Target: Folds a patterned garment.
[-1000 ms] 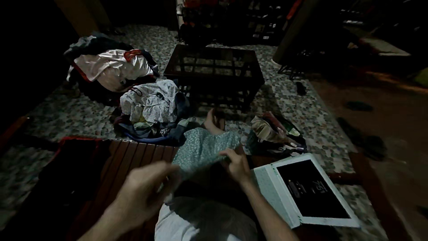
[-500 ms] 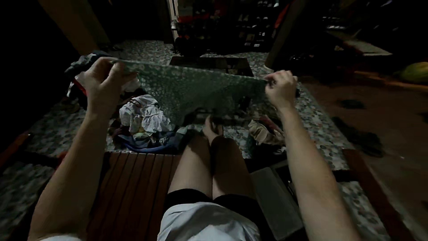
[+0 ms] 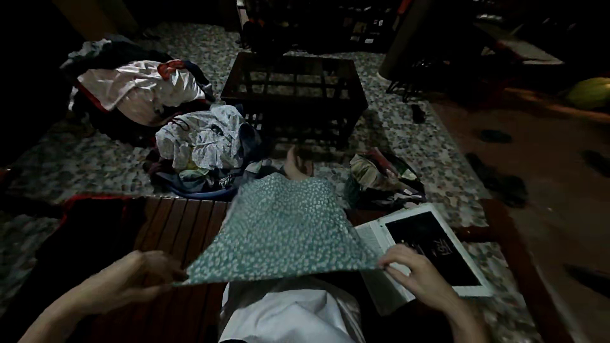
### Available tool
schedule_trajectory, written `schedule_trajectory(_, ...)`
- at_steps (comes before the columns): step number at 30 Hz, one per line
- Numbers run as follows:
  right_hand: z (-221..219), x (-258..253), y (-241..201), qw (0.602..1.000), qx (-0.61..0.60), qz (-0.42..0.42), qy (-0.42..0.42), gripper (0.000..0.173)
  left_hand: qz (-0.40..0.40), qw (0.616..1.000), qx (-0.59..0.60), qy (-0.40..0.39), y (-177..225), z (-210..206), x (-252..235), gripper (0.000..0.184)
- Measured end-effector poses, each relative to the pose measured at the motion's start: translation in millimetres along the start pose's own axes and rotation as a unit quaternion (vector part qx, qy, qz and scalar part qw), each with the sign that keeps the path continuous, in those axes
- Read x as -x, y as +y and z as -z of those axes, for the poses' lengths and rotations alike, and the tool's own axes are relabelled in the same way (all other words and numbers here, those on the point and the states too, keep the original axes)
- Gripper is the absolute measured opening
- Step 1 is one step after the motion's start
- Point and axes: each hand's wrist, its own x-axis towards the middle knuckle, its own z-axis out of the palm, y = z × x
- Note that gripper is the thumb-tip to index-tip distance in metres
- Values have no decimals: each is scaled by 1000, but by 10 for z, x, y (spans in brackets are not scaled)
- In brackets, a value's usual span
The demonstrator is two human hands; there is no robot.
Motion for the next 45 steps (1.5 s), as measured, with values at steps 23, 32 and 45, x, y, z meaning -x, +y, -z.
schedule_trajectory(23, -832, -365, 561, 856, -404, -322, 25, 19, 297, 727, 590, 189, -713, -1604, -1240, 59)
schedule_trajectory(32, -875, -773, 520, 929, -217, -301, 0, 44, 286, 775, 529, 195, -849, -1621, -916, 31)
schedule_trajectory(45, -848, -525, 499, 868, -263, -420, 20, 56, 162, 978, 86, 104, -825, -1160, -1621, 46)
